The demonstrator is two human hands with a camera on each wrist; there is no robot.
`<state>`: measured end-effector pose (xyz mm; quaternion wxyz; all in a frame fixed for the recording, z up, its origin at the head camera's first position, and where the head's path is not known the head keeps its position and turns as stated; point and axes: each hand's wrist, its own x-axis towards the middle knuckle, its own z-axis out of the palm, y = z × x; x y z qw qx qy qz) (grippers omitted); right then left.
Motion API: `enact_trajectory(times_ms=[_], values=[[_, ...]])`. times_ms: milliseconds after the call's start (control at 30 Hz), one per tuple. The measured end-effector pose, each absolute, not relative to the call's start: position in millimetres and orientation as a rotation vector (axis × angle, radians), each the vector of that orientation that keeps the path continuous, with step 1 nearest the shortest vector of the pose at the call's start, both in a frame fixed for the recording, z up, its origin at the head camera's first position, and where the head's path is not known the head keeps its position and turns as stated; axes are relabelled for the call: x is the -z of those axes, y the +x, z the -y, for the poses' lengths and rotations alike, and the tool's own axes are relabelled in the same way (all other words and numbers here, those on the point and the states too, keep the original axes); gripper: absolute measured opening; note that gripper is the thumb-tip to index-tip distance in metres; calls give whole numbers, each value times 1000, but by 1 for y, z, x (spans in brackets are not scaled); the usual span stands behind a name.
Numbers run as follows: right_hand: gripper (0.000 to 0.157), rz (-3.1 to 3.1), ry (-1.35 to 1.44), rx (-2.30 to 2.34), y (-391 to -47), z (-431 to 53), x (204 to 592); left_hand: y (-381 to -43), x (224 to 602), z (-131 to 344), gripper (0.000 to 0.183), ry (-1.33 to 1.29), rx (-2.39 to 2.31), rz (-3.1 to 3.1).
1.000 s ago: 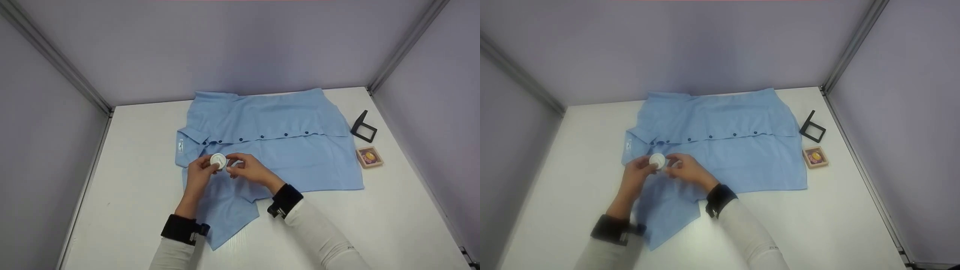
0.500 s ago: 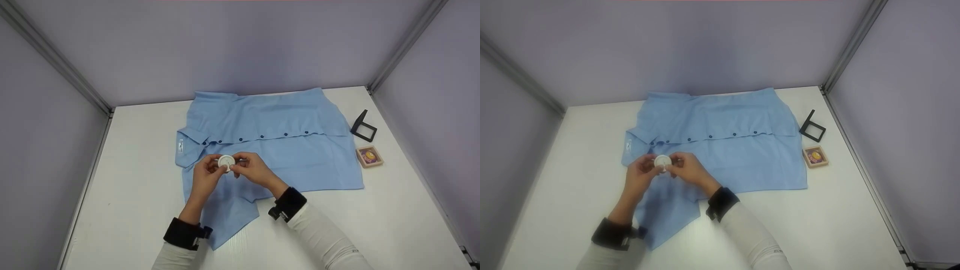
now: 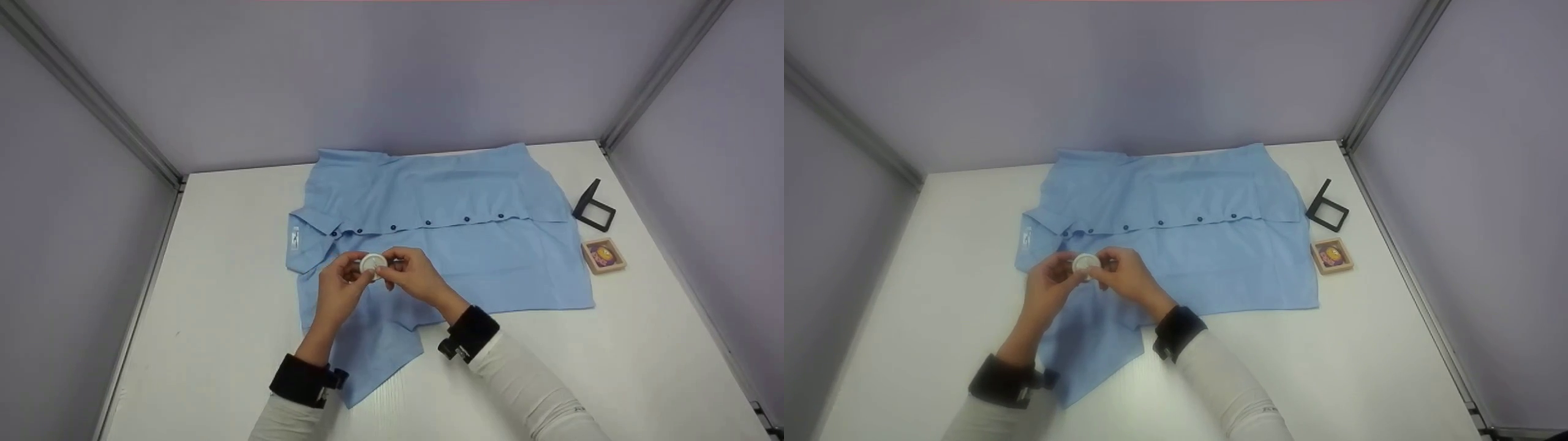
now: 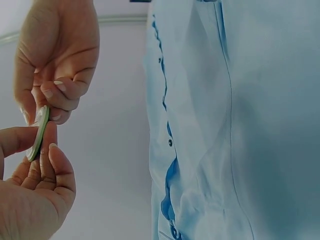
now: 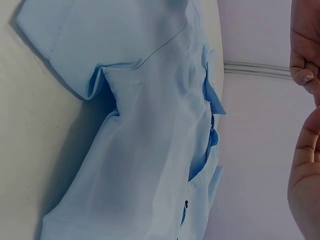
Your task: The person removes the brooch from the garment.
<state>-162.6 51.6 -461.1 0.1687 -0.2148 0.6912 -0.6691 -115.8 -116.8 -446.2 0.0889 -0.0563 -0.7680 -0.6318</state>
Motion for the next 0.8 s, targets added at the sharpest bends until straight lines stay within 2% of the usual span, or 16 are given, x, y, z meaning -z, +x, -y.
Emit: enact_trajectory(times_ms=[800], values=[[12, -2127, -568, 1886, -162, -44, 462, -117, 447, 112, 21, -197, 1730, 2295]])
